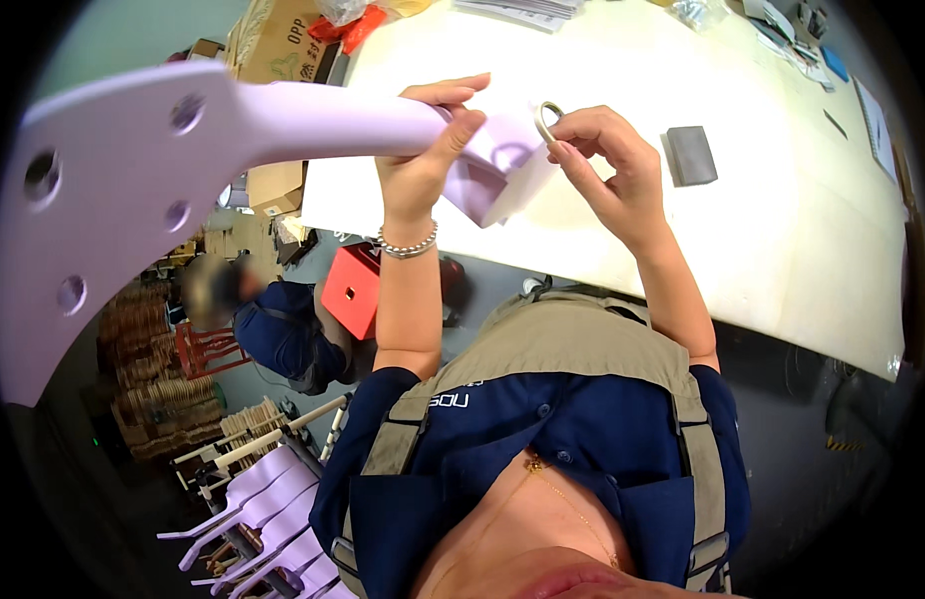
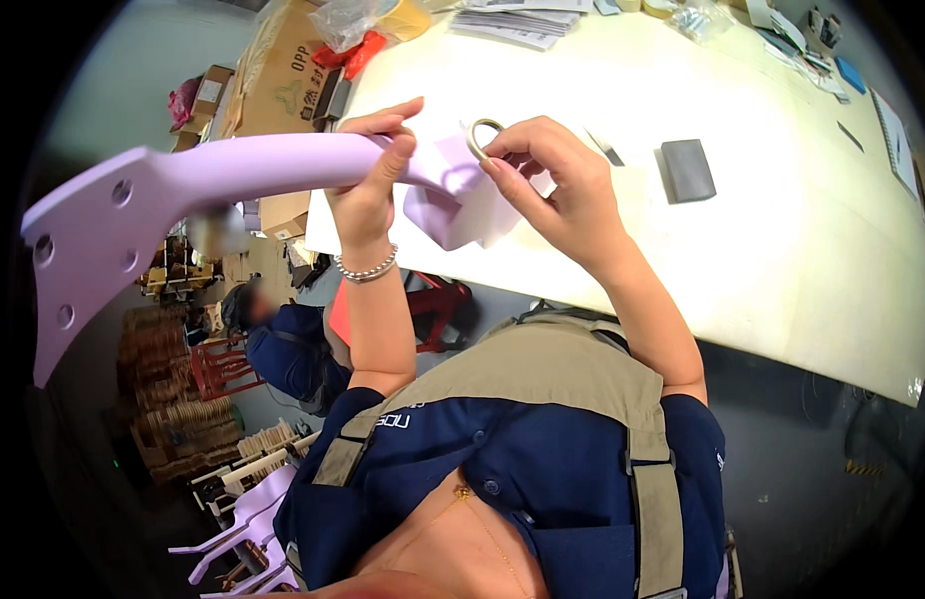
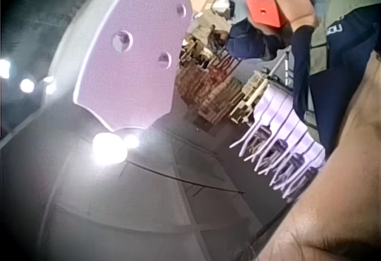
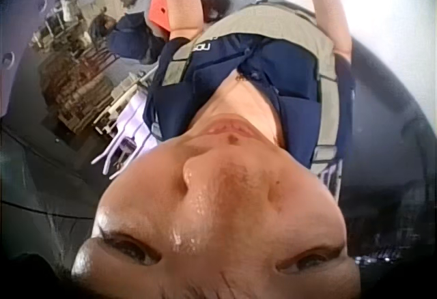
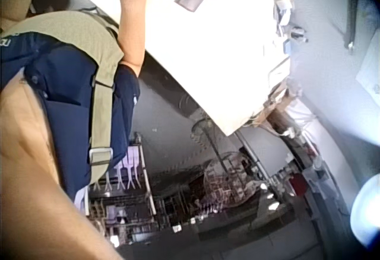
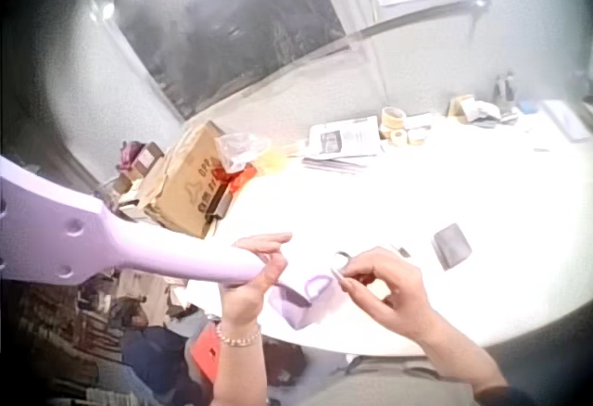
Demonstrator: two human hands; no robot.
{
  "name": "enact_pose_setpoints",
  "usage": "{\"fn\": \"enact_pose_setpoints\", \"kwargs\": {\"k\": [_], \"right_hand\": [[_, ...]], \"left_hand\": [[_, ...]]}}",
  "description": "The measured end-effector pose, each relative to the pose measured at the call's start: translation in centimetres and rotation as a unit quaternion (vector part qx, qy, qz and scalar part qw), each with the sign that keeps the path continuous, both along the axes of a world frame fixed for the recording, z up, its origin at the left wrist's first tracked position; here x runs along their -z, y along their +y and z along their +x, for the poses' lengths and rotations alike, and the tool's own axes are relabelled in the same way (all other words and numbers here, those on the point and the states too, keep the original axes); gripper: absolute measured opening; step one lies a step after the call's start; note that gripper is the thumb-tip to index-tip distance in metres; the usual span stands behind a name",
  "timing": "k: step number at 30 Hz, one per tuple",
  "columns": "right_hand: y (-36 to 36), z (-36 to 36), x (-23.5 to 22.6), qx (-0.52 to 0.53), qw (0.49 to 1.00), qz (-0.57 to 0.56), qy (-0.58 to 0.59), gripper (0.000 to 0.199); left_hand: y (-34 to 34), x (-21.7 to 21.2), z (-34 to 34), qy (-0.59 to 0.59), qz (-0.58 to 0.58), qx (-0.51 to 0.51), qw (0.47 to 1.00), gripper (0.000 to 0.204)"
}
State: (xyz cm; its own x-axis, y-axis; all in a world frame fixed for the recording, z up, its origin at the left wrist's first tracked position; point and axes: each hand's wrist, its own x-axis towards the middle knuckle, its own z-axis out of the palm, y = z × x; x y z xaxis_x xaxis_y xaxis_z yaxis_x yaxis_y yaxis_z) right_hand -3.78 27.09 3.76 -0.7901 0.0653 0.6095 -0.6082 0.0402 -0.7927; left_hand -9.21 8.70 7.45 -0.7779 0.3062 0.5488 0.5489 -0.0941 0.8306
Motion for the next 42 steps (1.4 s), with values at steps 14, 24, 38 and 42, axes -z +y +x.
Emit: {"fn": "enact_pose_setpoints", "kwargs": {"k": [14, 24, 38, 42], "right_hand": [[-1.6, -0.9, -1.3, 0.091, 0.993, 0.072, -0.013, 0.013], [-4.7, -2.1, -1.8, 0.188, 0.982, -0.016, 0.017, 0.007], [0.4, -4.2, -0.5, 0.113, 0.962, -0.199, -0.149, 0.021], [-2.2, -2.6, -2.0, 0.033, 0.998, -0.004, -0.056, 0.031]], "left_hand": [[0.7, 0.2, 0.6, 0.001, 0.032, 0.002, 0.999, 0.030], [0.6, 0.5, 1.4, 0.052, 0.040, -0.059, 0.996, 0.034], [-0.8, 0.9, 1.5, 0.015, 0.107, -0.090, 0.990, 0.028], [-0.8, 0.7, 0.9, 0.003, 0.099, -0.092, 0.991, 0.029]]}}
